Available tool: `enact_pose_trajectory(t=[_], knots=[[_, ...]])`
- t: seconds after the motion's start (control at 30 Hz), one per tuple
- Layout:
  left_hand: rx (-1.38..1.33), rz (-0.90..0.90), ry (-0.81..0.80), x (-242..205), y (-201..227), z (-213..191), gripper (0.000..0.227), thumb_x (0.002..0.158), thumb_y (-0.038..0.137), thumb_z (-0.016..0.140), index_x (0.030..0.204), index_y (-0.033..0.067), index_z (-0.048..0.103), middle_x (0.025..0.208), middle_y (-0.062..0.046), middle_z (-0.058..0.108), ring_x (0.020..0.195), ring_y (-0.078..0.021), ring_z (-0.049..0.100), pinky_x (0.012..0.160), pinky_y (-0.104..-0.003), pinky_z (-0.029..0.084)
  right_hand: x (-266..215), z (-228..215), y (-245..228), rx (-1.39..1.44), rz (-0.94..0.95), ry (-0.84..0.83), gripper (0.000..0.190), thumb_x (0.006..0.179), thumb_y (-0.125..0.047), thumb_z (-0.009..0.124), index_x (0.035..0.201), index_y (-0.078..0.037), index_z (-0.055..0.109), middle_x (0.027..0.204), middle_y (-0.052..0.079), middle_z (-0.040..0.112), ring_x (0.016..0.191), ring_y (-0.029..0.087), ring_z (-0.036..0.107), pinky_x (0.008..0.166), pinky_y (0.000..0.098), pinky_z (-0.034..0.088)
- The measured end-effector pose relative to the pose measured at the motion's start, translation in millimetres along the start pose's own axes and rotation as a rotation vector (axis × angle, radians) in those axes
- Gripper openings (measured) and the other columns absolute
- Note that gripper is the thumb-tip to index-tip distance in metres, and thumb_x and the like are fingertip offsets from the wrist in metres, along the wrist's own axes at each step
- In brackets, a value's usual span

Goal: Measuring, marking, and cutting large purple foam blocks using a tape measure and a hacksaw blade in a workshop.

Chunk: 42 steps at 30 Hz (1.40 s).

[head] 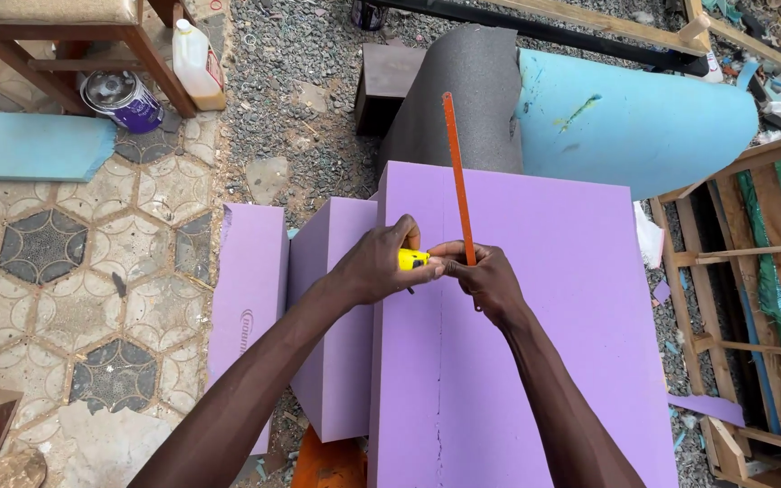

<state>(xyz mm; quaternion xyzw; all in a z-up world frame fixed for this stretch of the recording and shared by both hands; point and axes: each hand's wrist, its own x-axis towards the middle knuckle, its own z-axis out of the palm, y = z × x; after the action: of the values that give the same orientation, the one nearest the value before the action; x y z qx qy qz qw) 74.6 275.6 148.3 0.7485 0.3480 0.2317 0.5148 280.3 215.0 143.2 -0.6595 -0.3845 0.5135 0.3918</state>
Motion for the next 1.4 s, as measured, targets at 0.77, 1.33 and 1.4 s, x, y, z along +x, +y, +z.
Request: enact_pose_trajectory(t=[0.77, 1.33, 1.4], knots=[[0.527, -0.198, 0.066, 90.3, -132.9, -78.7, 0.014, 0.086, 0.030, 0.065, 0.083, 0.0188, 0.074, 0.087, -0.016, 0.074, 0.090, -0.0438, 0.071, 0.078, -0.055, 0.055, 151.9, -33.3, 39.8, -0.644, -0.214, 0.067, 0.012, 0.084, -0.024, 0.082, 0.096, -0.022, 0.082, 0.076, 0.000, 0.074, 0.075, 0.017, 0.070, 0.071, 0.0287, 0.051], [0.564, -0.237, 0.068, 114.6, -144.3, -32.3, 0.015, 0.084, 0.023, 0.063, 0.081, 0.0215, 0.078, 0.080, -0.010, 0.075, 0.085, -0.0403, 0.074, 0.076, -0.052, 0.058, 153.2, -36.3, 34.0, -0.583, -0.280, 0.015, 0.008, 0.089, -0.019, 0.083, 0.094, -0.013, 0.082, 0.082, 0.010, 0.072, 0.072, 0.019, 0.072, 0.072, 0.0302, 0.053], [0.568, -0.260, 0.089, 113.0, -135.9, -34.5, 0.019, 0.085, 0.019, 0.062, 0.086, 0.0221, 0.081, 0.084, -0.012, 0.077, 0.091, -0.0416, 0.074, 0.084, -0.052, 0.057, 152.7, -34.1, 31.8, -0.583, -0.303, 0.020, 0.010, 0.088, -0.020, 0.085, 0.094, -0.013, 0.082, 0.081, 0.010, 0.070, 0.071, 0.019, 0.073, 0.071, 0.0309, 0.054]])
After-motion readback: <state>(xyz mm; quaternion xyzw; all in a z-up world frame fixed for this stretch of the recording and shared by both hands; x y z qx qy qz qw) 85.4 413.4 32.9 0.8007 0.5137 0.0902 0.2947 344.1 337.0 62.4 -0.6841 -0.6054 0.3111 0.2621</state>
